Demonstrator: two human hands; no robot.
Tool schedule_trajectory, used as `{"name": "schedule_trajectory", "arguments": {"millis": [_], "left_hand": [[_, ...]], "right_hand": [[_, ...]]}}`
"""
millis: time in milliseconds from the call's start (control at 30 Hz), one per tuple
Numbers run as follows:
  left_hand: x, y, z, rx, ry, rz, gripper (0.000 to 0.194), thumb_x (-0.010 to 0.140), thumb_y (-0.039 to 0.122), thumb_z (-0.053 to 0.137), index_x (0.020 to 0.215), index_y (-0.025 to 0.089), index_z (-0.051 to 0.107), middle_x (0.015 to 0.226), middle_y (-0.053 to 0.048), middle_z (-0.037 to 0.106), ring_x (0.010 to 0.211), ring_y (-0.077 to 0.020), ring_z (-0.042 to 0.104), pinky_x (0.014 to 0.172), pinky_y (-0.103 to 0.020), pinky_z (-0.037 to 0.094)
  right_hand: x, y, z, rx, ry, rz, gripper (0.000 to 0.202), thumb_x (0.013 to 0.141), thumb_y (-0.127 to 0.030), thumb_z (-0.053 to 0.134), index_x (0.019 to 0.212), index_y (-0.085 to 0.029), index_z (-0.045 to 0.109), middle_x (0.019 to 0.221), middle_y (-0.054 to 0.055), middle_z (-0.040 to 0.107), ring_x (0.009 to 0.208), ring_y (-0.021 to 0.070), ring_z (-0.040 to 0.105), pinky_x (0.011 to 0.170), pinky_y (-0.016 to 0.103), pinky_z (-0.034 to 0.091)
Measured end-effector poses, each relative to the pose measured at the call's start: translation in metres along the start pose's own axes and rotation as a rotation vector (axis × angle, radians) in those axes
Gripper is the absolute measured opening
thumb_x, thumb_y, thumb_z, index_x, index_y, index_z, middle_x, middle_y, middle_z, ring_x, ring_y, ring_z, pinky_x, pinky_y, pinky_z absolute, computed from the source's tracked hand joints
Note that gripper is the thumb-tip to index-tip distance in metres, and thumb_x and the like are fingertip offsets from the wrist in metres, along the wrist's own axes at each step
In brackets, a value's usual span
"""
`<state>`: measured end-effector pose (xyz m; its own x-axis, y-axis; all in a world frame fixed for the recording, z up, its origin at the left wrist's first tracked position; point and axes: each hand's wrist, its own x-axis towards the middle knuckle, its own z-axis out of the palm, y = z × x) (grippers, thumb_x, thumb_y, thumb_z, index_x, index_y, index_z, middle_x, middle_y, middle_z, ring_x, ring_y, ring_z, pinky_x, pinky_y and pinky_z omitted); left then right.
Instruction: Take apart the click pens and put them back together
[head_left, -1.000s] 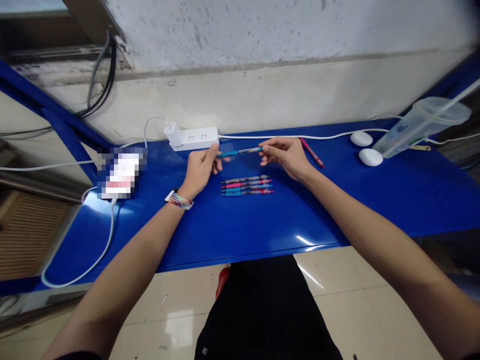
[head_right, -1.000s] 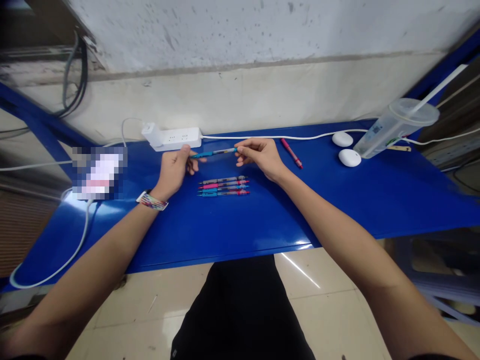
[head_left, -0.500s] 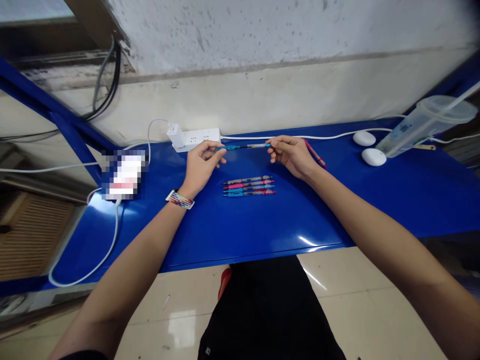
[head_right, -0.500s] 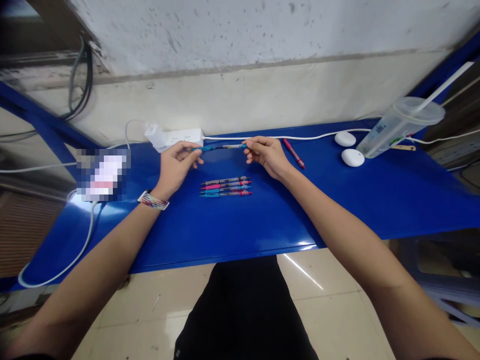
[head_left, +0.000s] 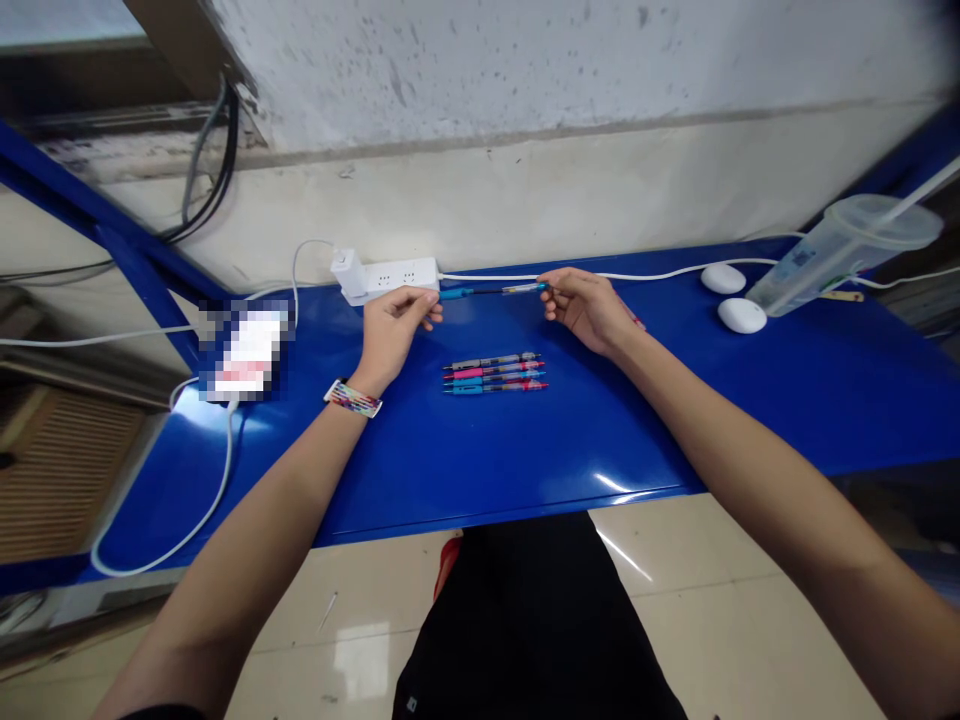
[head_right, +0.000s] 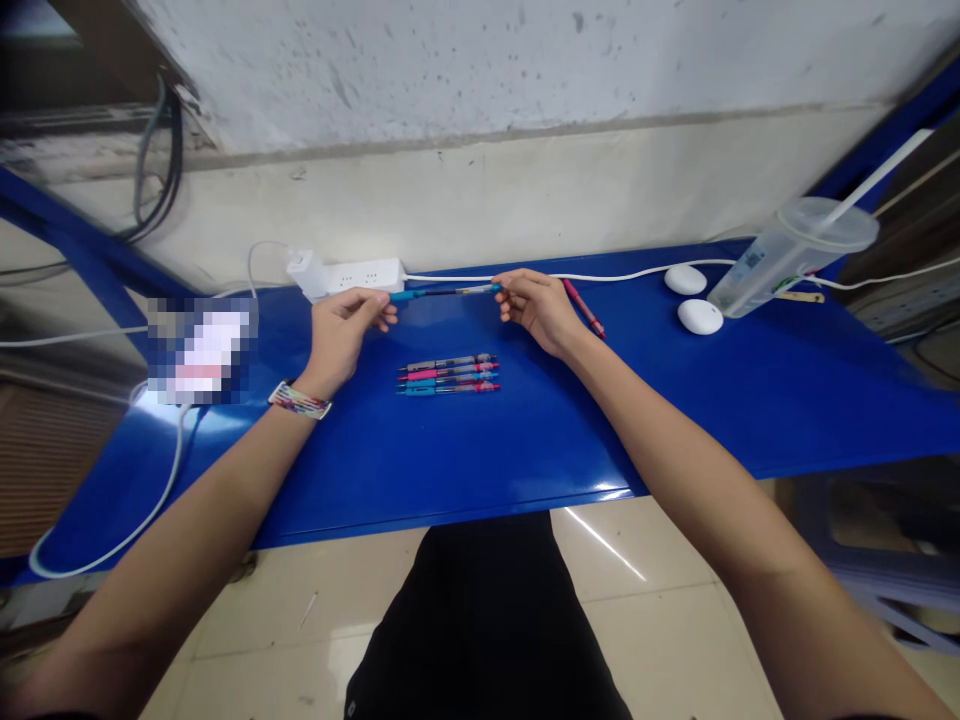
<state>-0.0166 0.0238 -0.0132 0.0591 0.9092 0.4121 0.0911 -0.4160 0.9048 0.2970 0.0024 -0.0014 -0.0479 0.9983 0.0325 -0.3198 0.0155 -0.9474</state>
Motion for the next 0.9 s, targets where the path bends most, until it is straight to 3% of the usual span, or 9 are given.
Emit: {"name": "schedule_trajectory", "arguments": {"millis": [567,900], "left_hand": [[0.0009,0.0020,-0.0006,-0.008,0.068,-0.092,0.042,0.102,0.052,0.082,0.075,0.019,0.083,0.069,-0.006,0.078,0.059,-0.0113,0.070,0.061,-0.024,0.058],[0.0001,0.0038,-0.0011,-0.030,0.073,-0.069,0.048,0.099,0.058,0.084,0.069,0.020,0.083,0.063,-0.005,0.074,0.052,-0.0099,0.064,0.055,-0.023,0.053]], "right_hand": [[0.0032,-0.0047,-0.0073,0.047,0.000,-0.036,0.018,0.080,-0.018,0.083,0.097,-0.014,0.087,0.083,0.005,0.072,0.069,0.0118,0.062,0.062,0.024,0.056],[0.0019,-0.0054,-0.0055,0.024,0.011,-0.049,0.018,0.079,-0.020,0.084,0.096,-0.016,0.087,0.082,0.004,0.073,0.066,0.0111,0.059,0.059,0.023,0.053]]}}
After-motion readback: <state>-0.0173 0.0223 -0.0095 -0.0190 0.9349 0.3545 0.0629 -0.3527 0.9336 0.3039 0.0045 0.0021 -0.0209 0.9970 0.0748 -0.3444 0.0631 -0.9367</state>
